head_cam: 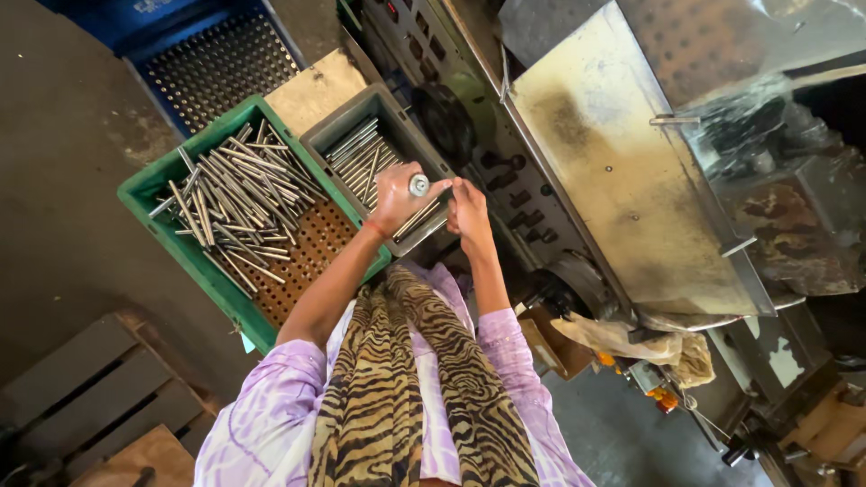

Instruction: The person repeatedly picks metal rods from a green crate, inserts them into a grinding machine, and removes them after grinding. The person uses a wrench to operate the machine and places the finished rods into a gray tray.

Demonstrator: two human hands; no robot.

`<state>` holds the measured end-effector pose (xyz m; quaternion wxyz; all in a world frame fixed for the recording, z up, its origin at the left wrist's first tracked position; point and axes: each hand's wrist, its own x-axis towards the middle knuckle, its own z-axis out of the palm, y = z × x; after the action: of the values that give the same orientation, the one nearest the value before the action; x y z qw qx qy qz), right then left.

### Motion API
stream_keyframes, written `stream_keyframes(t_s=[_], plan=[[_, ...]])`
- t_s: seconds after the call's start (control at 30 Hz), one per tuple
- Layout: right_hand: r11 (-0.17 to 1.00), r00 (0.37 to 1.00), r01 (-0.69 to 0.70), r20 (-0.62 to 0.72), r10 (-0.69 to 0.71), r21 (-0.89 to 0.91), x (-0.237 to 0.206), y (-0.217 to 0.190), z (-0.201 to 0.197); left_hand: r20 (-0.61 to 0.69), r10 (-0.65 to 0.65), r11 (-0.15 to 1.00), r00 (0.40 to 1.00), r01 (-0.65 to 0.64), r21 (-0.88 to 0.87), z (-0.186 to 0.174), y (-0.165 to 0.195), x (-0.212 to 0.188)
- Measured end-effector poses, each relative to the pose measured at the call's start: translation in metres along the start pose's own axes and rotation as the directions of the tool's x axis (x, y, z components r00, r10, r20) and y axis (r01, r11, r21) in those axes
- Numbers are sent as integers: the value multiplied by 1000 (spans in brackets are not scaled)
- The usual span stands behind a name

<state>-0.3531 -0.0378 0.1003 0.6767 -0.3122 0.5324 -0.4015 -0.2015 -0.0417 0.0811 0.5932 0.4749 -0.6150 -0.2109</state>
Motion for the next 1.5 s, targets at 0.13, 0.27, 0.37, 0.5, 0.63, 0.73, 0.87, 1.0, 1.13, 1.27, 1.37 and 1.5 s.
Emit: stream_keyframes(t_s=[0.13, 0.27, 0.37, 0.5, 0.63, 0.73, 0.87, 1.0, 1.13, 1.27, 1.37, 1.5], plan=[[988, 990, 139, -30, -137, 70, -5, 1, 23, -135, -449, 877, 883, 407, -253, 13, -4, -3], [952, 950, 281, -176, -258, 122, -7, 8, 45, -150, -427, 878, 892, 370, -303, 19, -11, 5], [901, 907, 392, -245, -343, 187, -4, 9, 52, -55, -490, 807, 870, 429, -407, 24, -9, 15], [846, 800, 529, -375, -469, 69, 5, 1, 46, 135, -541, 764, 830, 552, -334, 37, -7, 16], [785, 725, 578, -582, -369, 222, 3, -11, 8, 393, -562, 821, 728, 549, 157, 45, -25, -12], [684, 641, 698, -610, -466, 211, -7, -18, -43, 399, -668, 729, 628, 441, 524, 50, -49, -17], [720, 521, 694, -696, -495, 8, -44, -8, -118, 433, -633, 705, 642, 246, 665, 52, -74, -16], [755, 424, 651, -789, -444, -74, -95, 21, -166, 534, -617, 728, 577, 162, 666, 63, -95, 6], [851, 361, 489, -845, -395, -189, -124, 51, -184, 736, -505, 716, 451, -258, 649, 94, -111, 32], [906, 377, 398, -874, -307, -147, -112, 61, -183, 779, -547, 806, 307, -60, 589, 110, -119, 38], [919, 440, 378, -853, -281, -108, -93, 58, -176, 793, -580, 795, 187, -82, 601, 107, -127, 40], [891, 473, 394, -781, -408, -227, -73, 47, -168, 810, -585, 739, 22, -397, 544, 99, -147, 63]])
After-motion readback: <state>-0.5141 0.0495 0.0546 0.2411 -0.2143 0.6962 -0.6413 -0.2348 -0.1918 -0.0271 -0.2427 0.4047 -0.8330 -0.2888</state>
